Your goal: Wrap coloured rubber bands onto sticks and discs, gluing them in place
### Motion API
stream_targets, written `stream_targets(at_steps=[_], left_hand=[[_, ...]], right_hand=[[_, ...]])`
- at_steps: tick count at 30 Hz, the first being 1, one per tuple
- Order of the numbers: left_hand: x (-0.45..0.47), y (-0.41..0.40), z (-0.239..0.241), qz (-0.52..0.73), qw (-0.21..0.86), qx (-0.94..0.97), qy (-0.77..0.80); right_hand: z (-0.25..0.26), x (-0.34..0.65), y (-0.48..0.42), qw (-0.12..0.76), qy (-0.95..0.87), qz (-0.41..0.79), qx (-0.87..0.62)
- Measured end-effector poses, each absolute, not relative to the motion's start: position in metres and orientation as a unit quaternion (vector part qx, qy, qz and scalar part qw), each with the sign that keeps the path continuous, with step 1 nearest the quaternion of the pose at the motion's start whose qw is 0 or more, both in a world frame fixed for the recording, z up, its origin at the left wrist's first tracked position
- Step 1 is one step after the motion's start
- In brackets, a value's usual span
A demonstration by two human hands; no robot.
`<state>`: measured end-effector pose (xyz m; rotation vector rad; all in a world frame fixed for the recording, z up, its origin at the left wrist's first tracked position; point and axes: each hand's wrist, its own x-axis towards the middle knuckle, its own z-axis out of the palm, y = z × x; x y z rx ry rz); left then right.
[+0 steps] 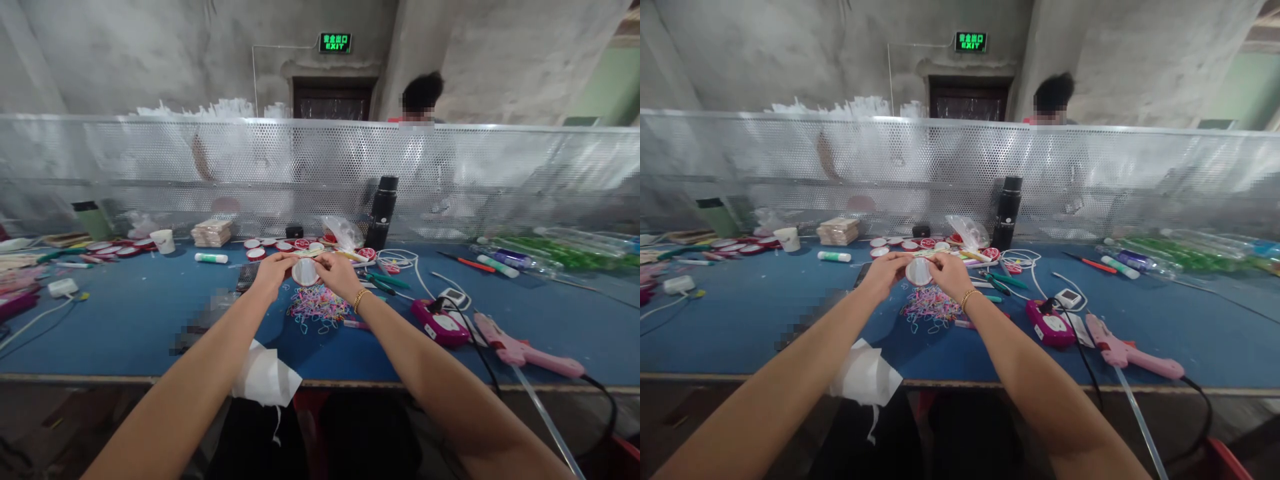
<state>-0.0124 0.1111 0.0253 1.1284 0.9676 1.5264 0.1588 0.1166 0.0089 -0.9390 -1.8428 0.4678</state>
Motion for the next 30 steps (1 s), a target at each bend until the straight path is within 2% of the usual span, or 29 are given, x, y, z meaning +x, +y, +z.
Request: stream_targets(at_steps=[12, 18, 30], left_hand=[[-0.0144, 0.1169, 0.0204, 0.632, 0.471, 0.470, 0.397], [-0.0126, 0.1137, 0.0239, 0.632, 0.498, 0.458, 0.378], [-0.0147, 0.1185, 0.0181, 0.626, 0.449, 0.485, 0.414]], right_hand=[[0.0046, 0.1579, 0.1207, 0.488, -0.756, 0.204, -0.385], [0.0040, 0.1571, 0.1217, 0.495, -0.747, 0.218, -0.386], [0.0018, 0.1521, 0.1188, 0.486, -0.733, 0.290, -0.378]])
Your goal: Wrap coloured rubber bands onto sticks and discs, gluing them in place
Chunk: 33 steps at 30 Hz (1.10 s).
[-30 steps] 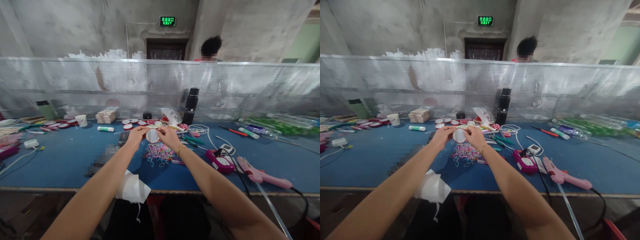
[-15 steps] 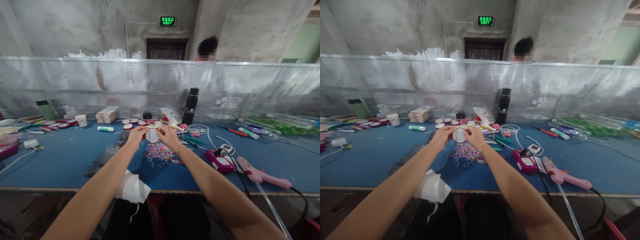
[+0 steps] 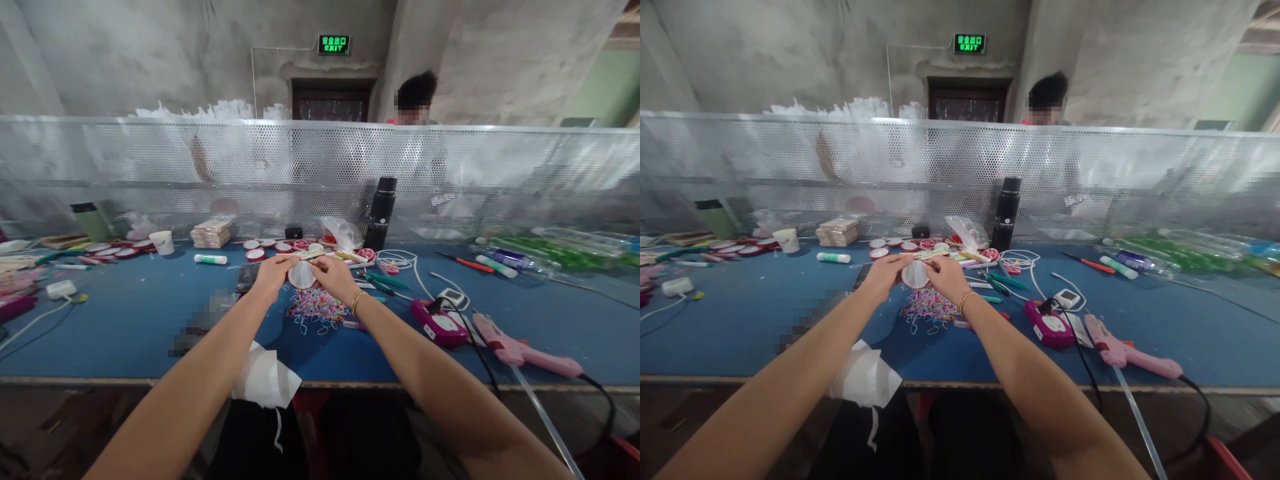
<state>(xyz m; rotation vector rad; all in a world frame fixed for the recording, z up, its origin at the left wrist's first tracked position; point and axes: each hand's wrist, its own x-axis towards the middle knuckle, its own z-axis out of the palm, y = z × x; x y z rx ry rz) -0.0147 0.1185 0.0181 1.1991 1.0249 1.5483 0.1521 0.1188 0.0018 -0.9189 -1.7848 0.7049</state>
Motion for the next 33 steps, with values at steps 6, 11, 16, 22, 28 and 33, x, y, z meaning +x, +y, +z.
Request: stream_targets(at_steps=[6, 11, 16, 22, 28, 33], left_hand=[[-0.0144, 0.1178, 0.0186, 0.623, 0.445, 0.486, 0.421], [-0.0132, 0.1152, 0.0203, 0.624, 0.456, 0.472, 0.423], [-0.0133, 0.1139, 0.0214, 0.616, 0.465, 0.469, 0.431], [-0.0137, 0.1146, 0.0208, 0.601, 0.475, 0.480, 0.428], [-0.0130, 0.1117, 0.0229, 0.601, 0.475, 0.479, 0.429], [-0.0123, 0.1092, 0.0251, 0.601, 0.487, 0.480, 0.414]], right_hand=[[0.0011, 0.1524, 0.1194, 0.481, -0.732, 0.286, -0.389], [0.0024, 0.1551, 0.1188, 0.478, -0.760, 0.220, -0.381], [0.0030, 0.1558, 0.1189, 0.470, -0.774, 0.178, -0.386], [-0.0004, 0.1554, 0.1219, 0.474, -0.772, 0.170, -0.388], [-0.0015, 0.1552, 0.1224, 0.471, -0.773, 0.172, -0.389], [-0.0005, 0.1542, 0.1221, 0.481, -0.753, 0.229, -0.385]])
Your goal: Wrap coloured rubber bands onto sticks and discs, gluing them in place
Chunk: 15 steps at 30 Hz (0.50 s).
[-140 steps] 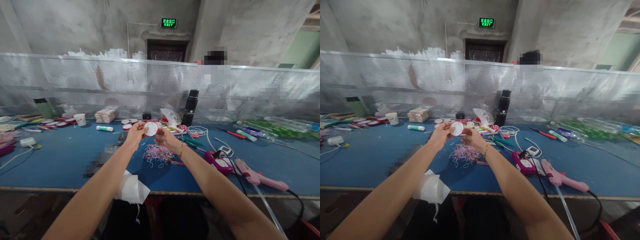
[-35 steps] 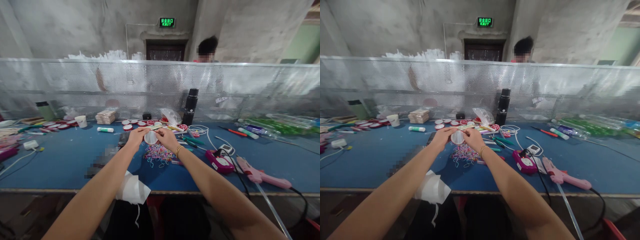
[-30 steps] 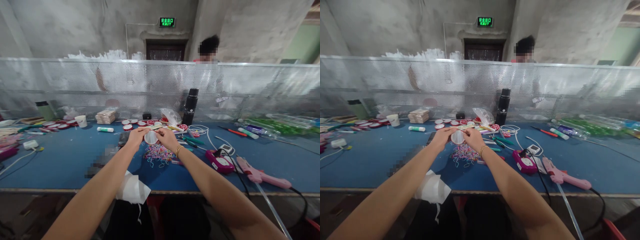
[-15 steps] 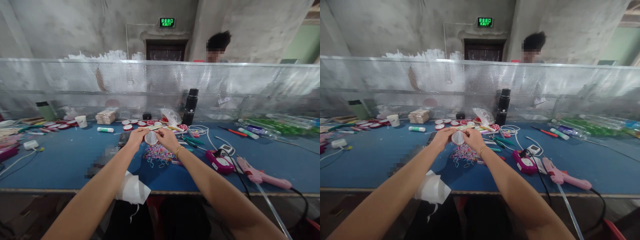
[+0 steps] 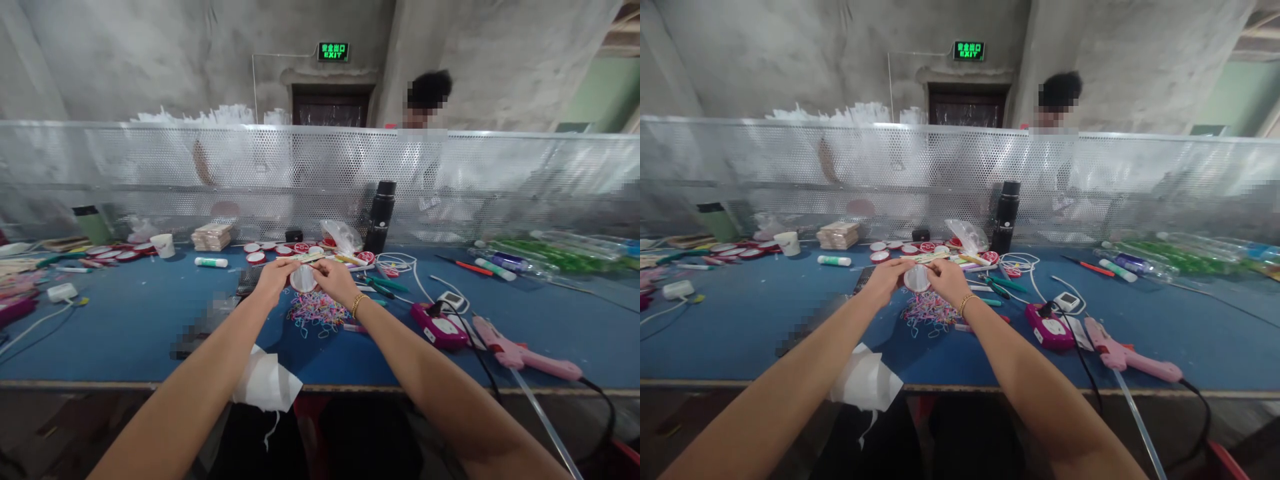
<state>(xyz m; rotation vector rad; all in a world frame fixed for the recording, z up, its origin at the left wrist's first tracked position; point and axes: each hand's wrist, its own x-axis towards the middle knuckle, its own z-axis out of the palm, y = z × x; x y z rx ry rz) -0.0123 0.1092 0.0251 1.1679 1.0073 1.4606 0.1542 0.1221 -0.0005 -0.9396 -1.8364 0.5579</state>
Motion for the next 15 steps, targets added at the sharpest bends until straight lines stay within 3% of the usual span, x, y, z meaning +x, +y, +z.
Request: stream_targets(at_steps=[6, 12, 15], left_hand=[[-0.0102, 0.1038, 0.0250, 0.541, 0.510, 0.548, 0.384], [-0.0101, 0.1088, 0.0169, 0.496, 0.284, 0.715, 0.403], [-0.0122, 0.1110, 0.0168, 0.482, 0.225, 0.739, 0.414]], right_hand=[[0.0042, 0.1566, 0.1217, 0.508, -0.697, 0.313, -0.397], [0.0084, 0.1597, 0.1203, 0.514, -0.677, 0.341, -0.403], [0.0088, 0.1593, 0.1210, 0.518, -0.685, 0.338, -0.384]])
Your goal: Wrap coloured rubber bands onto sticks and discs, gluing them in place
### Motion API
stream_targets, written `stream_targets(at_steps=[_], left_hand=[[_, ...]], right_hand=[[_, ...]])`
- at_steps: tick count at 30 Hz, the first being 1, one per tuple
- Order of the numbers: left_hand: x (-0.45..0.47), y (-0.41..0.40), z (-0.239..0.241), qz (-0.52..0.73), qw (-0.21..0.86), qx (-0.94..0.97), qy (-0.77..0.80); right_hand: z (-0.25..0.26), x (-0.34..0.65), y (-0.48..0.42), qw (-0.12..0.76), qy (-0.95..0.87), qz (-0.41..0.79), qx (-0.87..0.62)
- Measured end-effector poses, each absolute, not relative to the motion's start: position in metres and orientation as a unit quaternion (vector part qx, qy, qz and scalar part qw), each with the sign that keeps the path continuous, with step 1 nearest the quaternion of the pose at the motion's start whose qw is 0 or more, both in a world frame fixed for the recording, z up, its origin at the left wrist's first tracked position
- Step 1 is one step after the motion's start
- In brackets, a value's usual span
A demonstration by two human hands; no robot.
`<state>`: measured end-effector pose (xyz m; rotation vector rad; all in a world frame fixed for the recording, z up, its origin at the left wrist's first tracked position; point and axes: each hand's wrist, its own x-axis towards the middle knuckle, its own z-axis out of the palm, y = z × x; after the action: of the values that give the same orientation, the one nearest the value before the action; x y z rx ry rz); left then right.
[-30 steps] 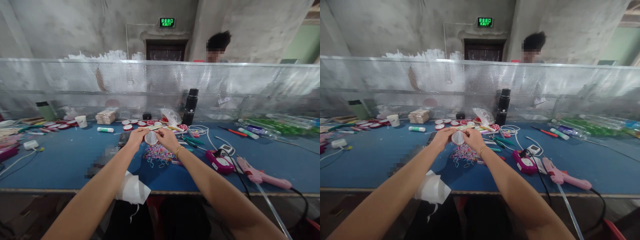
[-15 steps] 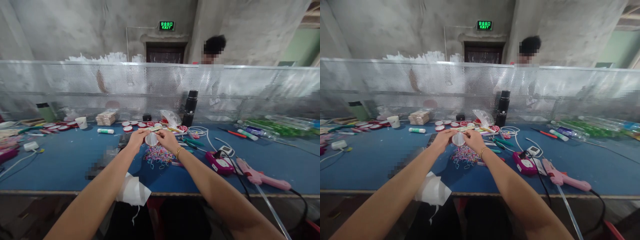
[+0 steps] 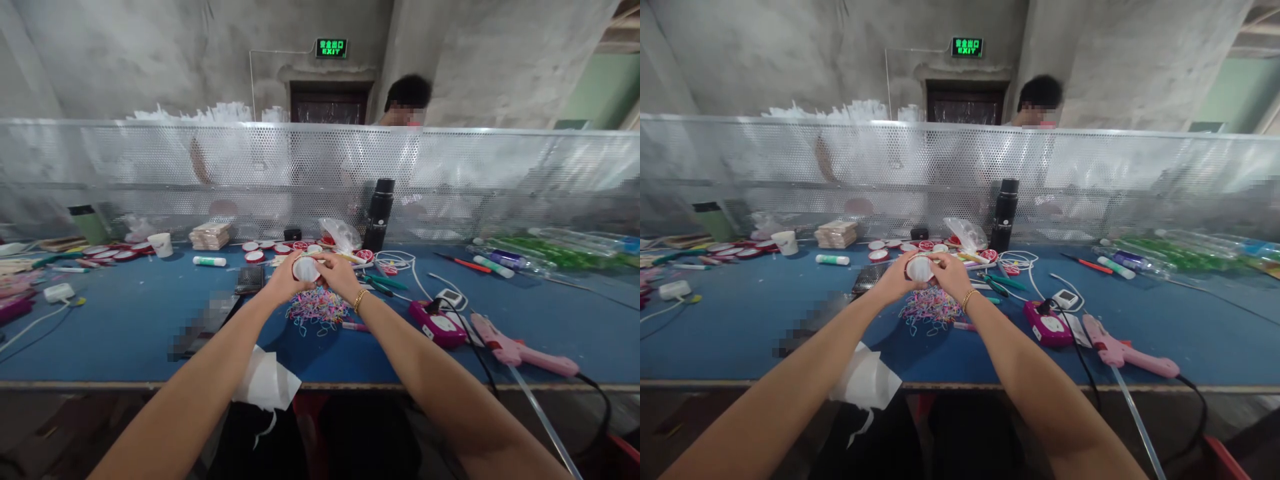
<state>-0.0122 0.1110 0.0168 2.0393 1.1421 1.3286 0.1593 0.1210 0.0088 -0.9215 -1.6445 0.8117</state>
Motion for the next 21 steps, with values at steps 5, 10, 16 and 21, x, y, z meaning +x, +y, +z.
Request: stream_targets(at_steps=[5, 10, 16, 21], left_hand=[[-0.0132, 0.1077, 0.0201, 0.474, 0.183, 0.769, 0.387], [-0.0108, 0.1054, 0.0214, 0.497, 0.212, 0.749, 0.383], [-0.0118, 0.1071, 0.0227, 0.514, 0.219, 0.727, 0.400], [-0.0128, 0.1085, 0.0220, 0.504, 0.210, 0.729, 0.413]], right_hand=[[0.0081, 0.1596, 0.1247, 0.532, -0.669, 0.362, -0.371], [0.0081, 0.1622, 0.1254, 0.523, -0.697, 0.349, -0.345], [0.0091, 0.1648, 0.1249, 0.494, -0.753, 0.334, -0.277], [0.0050, 0.1673, 0.1307, 0.490, -0.780, 0.303, -0.246]])
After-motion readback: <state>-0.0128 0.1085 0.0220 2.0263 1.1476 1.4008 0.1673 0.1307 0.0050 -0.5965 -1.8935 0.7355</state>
